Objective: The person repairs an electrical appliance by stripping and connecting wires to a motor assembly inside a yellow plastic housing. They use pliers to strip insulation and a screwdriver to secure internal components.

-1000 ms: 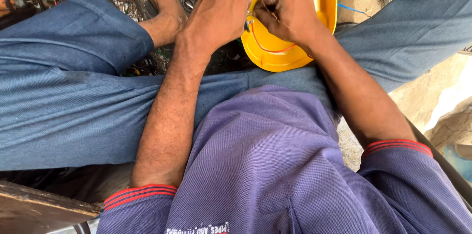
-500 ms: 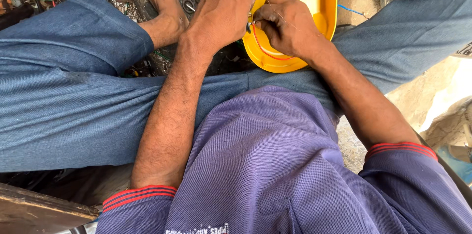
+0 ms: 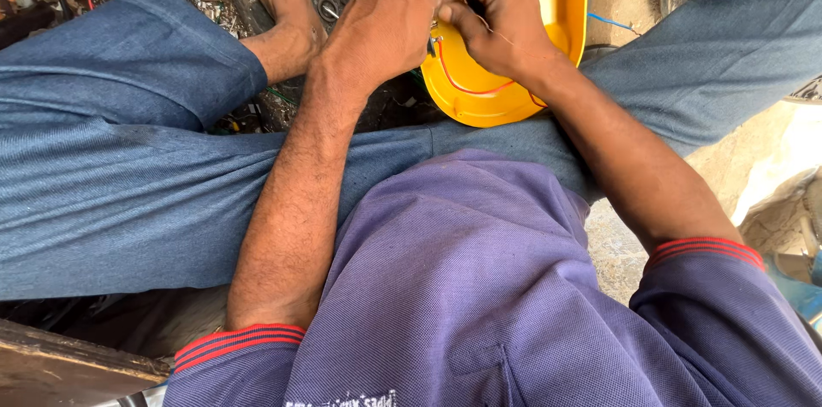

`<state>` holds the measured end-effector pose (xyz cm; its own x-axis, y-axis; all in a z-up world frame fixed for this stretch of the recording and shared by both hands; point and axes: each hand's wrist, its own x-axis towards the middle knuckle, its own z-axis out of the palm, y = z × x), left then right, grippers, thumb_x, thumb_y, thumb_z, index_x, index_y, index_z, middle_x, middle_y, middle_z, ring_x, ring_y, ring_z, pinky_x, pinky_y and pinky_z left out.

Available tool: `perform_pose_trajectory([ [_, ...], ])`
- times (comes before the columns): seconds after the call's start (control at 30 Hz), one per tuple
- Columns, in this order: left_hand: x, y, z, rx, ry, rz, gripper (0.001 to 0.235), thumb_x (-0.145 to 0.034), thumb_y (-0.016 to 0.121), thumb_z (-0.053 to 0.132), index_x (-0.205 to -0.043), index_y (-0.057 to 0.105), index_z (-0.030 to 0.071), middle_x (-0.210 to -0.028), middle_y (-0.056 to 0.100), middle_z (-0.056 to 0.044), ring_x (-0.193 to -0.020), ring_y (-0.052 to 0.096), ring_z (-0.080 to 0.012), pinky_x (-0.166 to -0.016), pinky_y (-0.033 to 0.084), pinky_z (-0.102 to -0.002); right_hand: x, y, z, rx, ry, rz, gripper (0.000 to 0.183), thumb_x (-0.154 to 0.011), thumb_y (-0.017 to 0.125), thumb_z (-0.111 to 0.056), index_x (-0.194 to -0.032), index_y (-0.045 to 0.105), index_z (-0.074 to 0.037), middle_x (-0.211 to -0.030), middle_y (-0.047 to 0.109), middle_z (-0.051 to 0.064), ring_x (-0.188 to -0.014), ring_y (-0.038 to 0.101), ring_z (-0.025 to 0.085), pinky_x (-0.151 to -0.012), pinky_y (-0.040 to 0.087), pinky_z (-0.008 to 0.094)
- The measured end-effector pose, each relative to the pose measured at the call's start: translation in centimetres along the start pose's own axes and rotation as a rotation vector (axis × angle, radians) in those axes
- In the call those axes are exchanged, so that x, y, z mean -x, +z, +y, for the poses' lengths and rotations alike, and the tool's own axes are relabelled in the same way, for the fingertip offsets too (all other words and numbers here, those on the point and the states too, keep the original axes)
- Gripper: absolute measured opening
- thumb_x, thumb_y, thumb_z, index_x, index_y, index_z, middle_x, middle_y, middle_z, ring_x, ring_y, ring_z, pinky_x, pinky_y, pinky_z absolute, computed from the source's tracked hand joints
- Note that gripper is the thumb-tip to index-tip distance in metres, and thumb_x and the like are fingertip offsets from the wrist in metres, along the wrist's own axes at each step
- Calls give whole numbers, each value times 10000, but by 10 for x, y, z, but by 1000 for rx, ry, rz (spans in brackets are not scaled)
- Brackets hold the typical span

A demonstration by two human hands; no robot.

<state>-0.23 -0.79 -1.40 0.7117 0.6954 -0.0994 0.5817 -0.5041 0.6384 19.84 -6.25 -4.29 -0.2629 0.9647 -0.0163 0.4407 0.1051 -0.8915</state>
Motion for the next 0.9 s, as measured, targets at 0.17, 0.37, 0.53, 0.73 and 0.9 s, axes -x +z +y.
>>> perform_pose_trajectory([
  [0.17,0,-3,-3,9,51,13,91,-883,746,28,-853,702,-46,-1001,635,-171,-1046,629,-332,-870,547,-432,-6,0,0,171,-87,17,160,-894,860,-83,-944,712,-44,-846,615,135,-783,621,349,-672,475,437],
  [0.37,6,1,-4,-28,62,27,49,-877,724,-5,-840,699,-27,-990,635,-149,-1038,617,-331,-890,534,-439,2,8,3,311,-44,43,158,-876,852,-149,-894,714,-75,-847,638,126,-783,642,359,-653,496,450],
  [0.53,0,-10,2,-100,88,28,42,-810,700,4,-849,715,0,-971,631,-140,-1029,614,-327,-868,522,-446,-4,4,2,273,-53,24,157,-875,839,-159,-881,714,-64,-831,632,136,-770,635,368,-665,494,460],
  [0.73,0,-34,17,-26,169,147,74,-837,742,28,-900,704,20,-1042,639,-130,-1096,593,-343,-903,489,-470,-14,-11,-5,158,-91,-51,290,-879,849,-116,-1083,679,1,-882,647,163,-863,635,374,-753,506,462],
  [0.9,18,-79,17,11,-34,275,214,-876,748,9,-1085,725,45,-1098,692,-131,-1088,634,-353,-948,477,-495,29,-64,-21,278,-80,133,342,-1028,795,-5,-1321,619,18,-1150,686,170,-969,658,318,-901,548,459],
])
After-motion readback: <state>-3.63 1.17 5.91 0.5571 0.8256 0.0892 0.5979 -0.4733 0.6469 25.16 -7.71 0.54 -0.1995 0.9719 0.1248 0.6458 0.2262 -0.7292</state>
